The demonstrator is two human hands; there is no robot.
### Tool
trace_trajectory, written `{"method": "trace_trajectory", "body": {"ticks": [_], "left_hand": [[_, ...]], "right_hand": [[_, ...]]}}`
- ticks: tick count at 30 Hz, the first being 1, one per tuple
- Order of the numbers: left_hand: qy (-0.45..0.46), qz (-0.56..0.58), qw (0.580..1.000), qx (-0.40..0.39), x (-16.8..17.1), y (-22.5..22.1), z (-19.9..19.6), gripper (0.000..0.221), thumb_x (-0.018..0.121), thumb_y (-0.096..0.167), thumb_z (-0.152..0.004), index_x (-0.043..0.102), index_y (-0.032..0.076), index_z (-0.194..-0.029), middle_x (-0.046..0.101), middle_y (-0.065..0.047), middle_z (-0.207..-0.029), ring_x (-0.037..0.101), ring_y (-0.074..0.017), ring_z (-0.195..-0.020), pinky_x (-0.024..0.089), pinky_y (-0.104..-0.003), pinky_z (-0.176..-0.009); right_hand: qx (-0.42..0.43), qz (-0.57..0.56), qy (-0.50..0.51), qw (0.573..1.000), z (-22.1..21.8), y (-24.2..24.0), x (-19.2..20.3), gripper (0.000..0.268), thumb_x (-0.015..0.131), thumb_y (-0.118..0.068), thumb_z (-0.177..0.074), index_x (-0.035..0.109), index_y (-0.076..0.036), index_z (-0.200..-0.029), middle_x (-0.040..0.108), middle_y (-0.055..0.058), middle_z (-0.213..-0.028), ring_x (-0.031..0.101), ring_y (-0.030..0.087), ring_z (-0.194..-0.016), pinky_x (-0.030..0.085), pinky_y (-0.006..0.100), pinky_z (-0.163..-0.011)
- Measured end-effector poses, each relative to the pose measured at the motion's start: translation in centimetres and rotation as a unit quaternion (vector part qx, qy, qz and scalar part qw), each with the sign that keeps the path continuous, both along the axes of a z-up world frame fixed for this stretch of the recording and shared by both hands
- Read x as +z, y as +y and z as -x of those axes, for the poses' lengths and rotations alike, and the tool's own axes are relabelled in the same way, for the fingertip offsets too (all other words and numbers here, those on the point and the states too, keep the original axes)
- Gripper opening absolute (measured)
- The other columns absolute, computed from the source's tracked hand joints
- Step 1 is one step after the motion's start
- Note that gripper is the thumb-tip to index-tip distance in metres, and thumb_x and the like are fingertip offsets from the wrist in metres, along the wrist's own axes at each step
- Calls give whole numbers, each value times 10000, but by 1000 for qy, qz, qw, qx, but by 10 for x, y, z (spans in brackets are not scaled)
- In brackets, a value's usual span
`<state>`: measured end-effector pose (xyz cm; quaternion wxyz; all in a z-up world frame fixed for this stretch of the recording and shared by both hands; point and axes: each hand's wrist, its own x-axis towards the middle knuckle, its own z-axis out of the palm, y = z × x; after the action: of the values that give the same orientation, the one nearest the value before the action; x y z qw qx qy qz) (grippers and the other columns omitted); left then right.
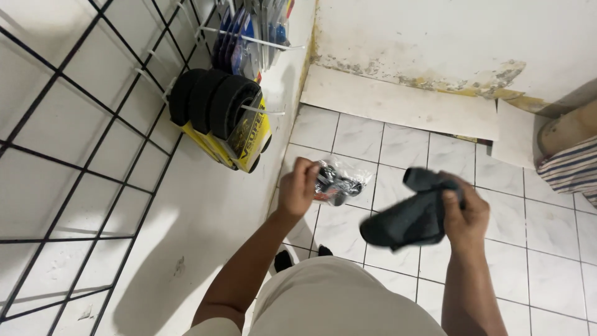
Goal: The recorder is wiping and inspecting rubber bicycle handle grips near a parts rack.
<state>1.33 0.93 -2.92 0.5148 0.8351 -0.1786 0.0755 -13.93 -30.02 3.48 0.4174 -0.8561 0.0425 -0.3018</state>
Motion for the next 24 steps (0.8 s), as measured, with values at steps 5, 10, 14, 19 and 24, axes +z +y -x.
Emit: {"method": "trace_trajectory", "body": {"ticks": [5, 10, 14, 19, 24], "left_hand": [[-151, -51, 984, -75, 50, -15, 27, 142, 548, 297, -1040, 532, 171, -977, 754, -46, -755, 751, -256, -644, 591, -359, -600], [-238, -82, 961, -111, 59, -12, 32, 96, 580, 246, -1013, 565, 152, -1019, 709, -58, -692, 730, -256, -631, 570, -361, -564], [-278, -88, 947, -133, 60, -8, 33, 97, 611, 207, -985, 559, 126, -971, 667, -70, -668, 705, -284, -610, 561, -384, -548], [-253, -78, 949, -174, 72, -3, 39, 90, 596, 191, -995, 556, 116, -963, 652, -77, -671, 696, -302, -618, 554, -401, -541], [-213, -99, 948, -214, 61, 1, 25, 143, 702, 185, -923, 629, 168, -1044, 746, -103, -815, 742, -310, -754, 587, -433, -658]], "right_hand": [[26, -32, -51, 998, -19, 37, 6, 543, 496, -446, -1063, 637, 8, -1327, 670, 227, -1267, 624, 352, -1178, 477, 478, -1008], [164, -4, -26, 986, -40, 102, 31, 644, 692, -393, -905, 585, 27, -1382, 656, 245, -1329, 617, 444, -1233, 480, 538, -1030], [185, 28, 54, 981, -49, 103, 27, 502, 854, -144, -765, 668, -27, -1217, 714, 145, -1112, 701, 384, -1015, 552, 494, -878], [190, 39, 94, 976, -53, 91, 11, 223, 809, -44, -763, 728, -99, -963, 735, 43, -882, 733, 315, -824, 564, 421, -762], [249, -44, 70, 965, -51, 74, 6, 155, 766, -34, -795, 708, -55, -938, 694, 127, -808, 698, 342, -736, 537, 452, -705]]}}
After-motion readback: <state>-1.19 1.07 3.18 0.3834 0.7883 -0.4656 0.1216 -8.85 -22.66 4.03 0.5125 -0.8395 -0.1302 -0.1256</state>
